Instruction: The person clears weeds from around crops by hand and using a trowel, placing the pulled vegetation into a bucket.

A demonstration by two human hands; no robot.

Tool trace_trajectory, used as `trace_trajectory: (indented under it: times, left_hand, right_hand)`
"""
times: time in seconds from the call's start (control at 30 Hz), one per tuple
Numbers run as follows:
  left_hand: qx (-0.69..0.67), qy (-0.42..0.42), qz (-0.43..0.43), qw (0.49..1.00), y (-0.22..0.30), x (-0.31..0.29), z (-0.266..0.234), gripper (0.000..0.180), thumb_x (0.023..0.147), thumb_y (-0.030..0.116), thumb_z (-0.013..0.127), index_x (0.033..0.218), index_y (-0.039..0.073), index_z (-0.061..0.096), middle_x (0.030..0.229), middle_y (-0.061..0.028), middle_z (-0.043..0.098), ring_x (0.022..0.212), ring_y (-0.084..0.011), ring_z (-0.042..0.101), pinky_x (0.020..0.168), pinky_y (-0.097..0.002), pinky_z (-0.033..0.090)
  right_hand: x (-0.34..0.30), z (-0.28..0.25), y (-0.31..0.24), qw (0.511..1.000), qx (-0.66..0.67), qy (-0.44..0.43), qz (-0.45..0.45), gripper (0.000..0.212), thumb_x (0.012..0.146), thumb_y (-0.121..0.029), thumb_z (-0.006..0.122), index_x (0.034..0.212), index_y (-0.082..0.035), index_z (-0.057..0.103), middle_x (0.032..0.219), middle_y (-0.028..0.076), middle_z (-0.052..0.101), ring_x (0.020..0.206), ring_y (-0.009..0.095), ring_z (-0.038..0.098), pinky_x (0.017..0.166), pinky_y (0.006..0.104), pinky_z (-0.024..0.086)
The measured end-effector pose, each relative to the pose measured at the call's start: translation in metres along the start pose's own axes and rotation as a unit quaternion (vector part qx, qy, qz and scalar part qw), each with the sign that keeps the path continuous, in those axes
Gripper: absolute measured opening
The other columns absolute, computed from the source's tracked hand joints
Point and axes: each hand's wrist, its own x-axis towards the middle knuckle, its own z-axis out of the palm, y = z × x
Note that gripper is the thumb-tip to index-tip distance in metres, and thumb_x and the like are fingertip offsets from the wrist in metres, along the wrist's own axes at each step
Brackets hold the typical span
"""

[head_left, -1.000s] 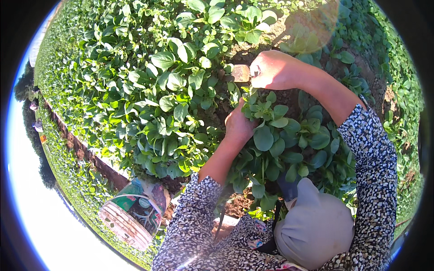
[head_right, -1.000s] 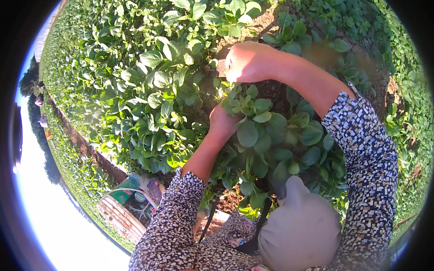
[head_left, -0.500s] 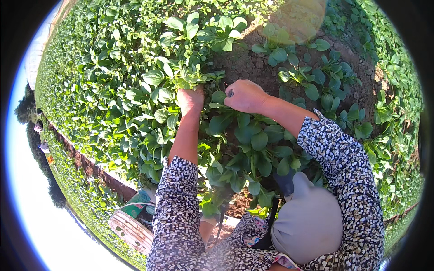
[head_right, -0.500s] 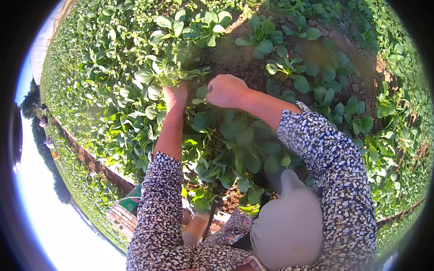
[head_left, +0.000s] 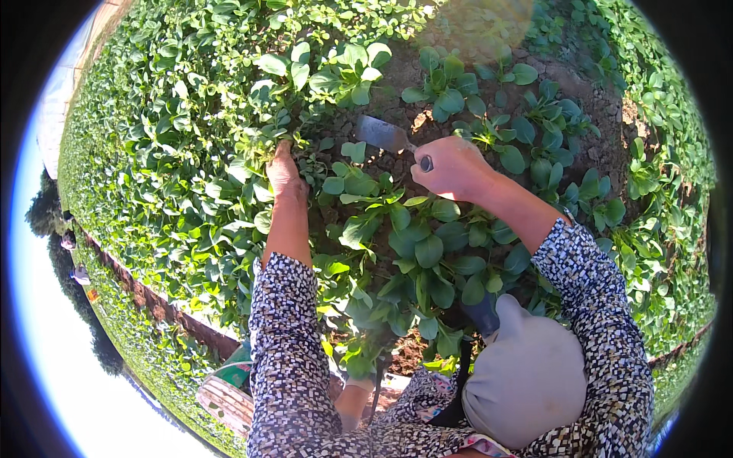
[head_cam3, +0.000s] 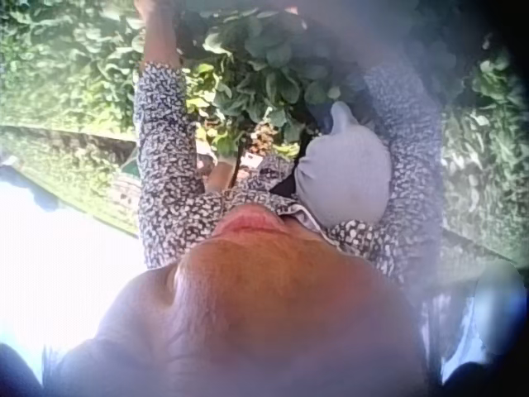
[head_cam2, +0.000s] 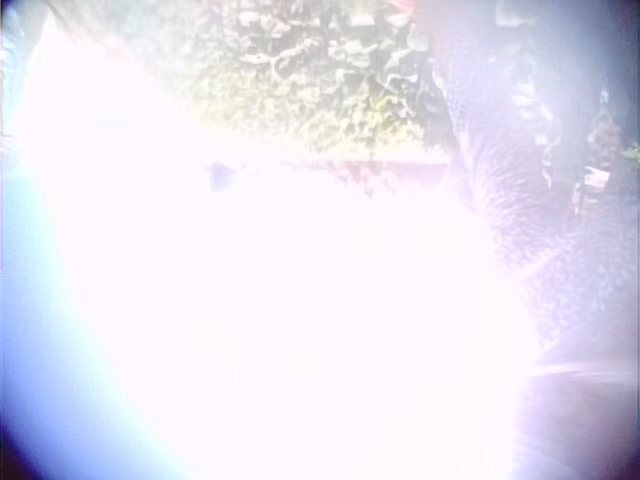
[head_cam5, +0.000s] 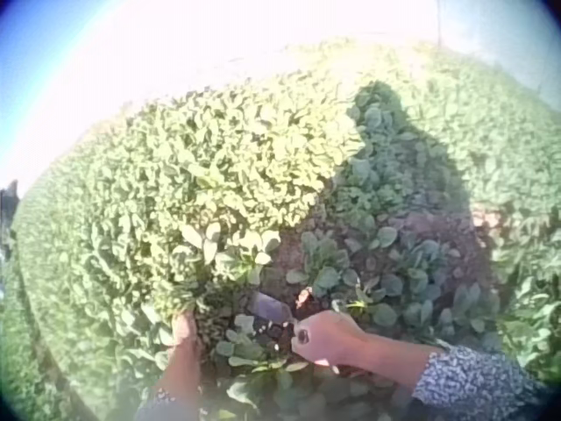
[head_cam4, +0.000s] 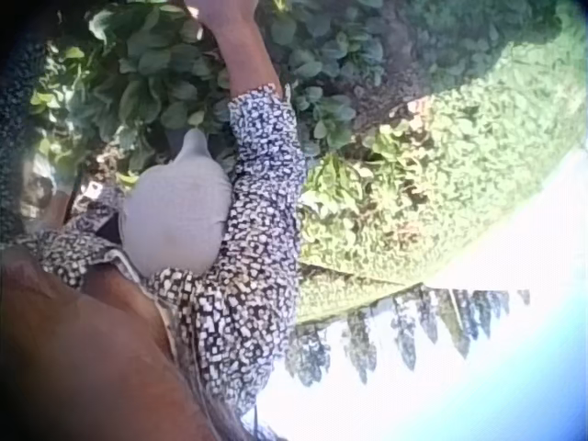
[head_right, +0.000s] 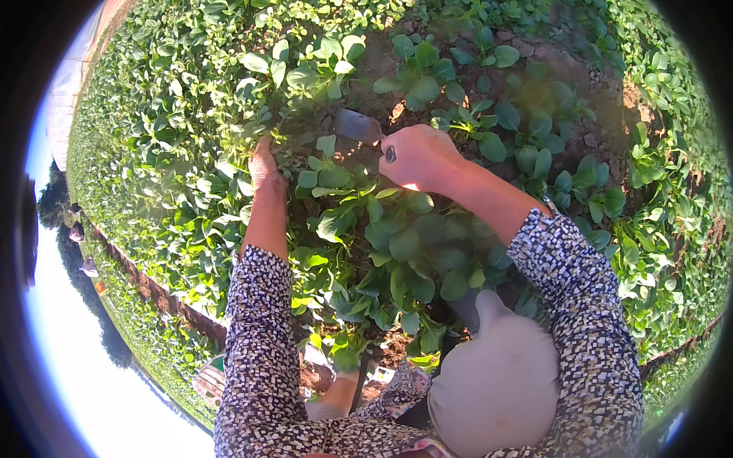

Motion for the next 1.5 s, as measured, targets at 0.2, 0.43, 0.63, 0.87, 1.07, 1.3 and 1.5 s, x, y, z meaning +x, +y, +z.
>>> trace_trajectory:
  times: [0.2,0.43,0.63,0.87,1.07,1.3,1.5]
  left_hand:
    - [0.303,-0.076,0.069,0.948,-0.003,-0.006,0.022,0.053,0.072,0.027,0.08,0.109,-0.006,0.061,0.098,-0.0122,0.066,0.082,-0.0188,0.062,0.074,-0.0342,0.051]
    - [0.717,-0.042,0.19,0.67,0.002,0.022,0.075,0.047,0.081,0.039,0.068,0.117,0.009,0.06,0.105,-0.0104,0.069,0.094,-0.03,0.067,0.083,-0.0386,0.051]
    - [0.845,-0.008,0.414,0.337,-0.036,0.047,0.044,0.036,0.094,0.034,0.052,0.116,0.007,0.062,0.116,-0.0115,0.064,0.109,-0.0295,0.059,0.093,-0.0396,0.045]
    - [-0.102,0.157,0.145,0.972,-0.001,0.003,0.002,0.026,0.08,0.022,0.062,0.094,-0.001,0.061,0.086,-0.0069,0.062,0.069,-0.0197,0.056,0.06,-0.0349,0.048]
    - [-0.052,0.191,0.152,0.968,0.002,0.008,-0.022,0.026,0.08,0.013,0.06,0.102,-0.002,0.06,0.096,-0.009,0.063,0.071,-0.0194,0.059,0.063,-0.0332,0.05]
    - [0.572,0.116,0.16,0.796,0.004,0.007,0.025,0.068,0.07,0.032,0.079,0.122,-0.002,0.05,0.118,-0.0226,0.06,0.106,-0.0339,0.06,0.09,-0.0422,0.047]
    - [0.603,0.171,0.137,0.767,0.01,0.025,0.042,0.052,0.072,0.032,0.074,0.11,0.0,0.059,0.106,-0.0211,0.065,0.099,-0.0369,0.064,0.086,-0.044,0.05]
  right_hand:
    - [0.035,0.035,0.002,0.992,0.025,0.075,-0.095,0.023,0.077,-0.03,0.061,0.073,-0.007,0.065,0.067,0.014,0.062,0.068,0.037,0.06,0.062,0.0438,0.048]
    - [0.021,0.035,-0.016,0.996,-0.003,0.068,-0.06,0.025,0.077,-0.029,0.061,0.069,-0.005,0.061,0.068,0.014,0.06,0.07,0.037,0.06,0.065,0.0453,0.048]
    - [0.063,0.05,-0.016,0.994,-0.019,0.067,-0.086,0.024,0.078,-0.029,0.056,0.079,-0.009,0.068,0.08,0.015,0.067,0.079,0.036,0.064,0.073,0.045,0.051]
    - [0.036,0.037,0.009,0.989,-0.028,0.12,-0.084,0.023,0.078,-0.03,0.06,0.078,-0.009,0.068,0.074,0.013,0.065,0.076,0.034,0.063,0.072,0.0444,0.051]
    - [0.054,0.044,-0.024,0.995,0.04,0.016,-0.086,0.026,0.076,-0.032,0.061,0.085,-0.01,0.071,0.078,0.016,0.067,0.078,0.036,0.064,0.073,0.0433,0.051]
    - [0.066,0.041,-0.008,0.994,0.041,-0.047,-0.095,0.026,0.075,-0.033,0.062,0.082,-0.01,0.071,0.077,0.017,0.066,0.079,0.037,0.064,0.075,0.0448,0.051]
    - [0.096,0.059,-0.034,0.994,0.016,-0.005,-0.103,0.027,0.075,-0.033,0.061,0.083,-0.01,0.071,0.082,0.015,0.068,0.082,0.035,0.065,0.078,0.0432,0.052]
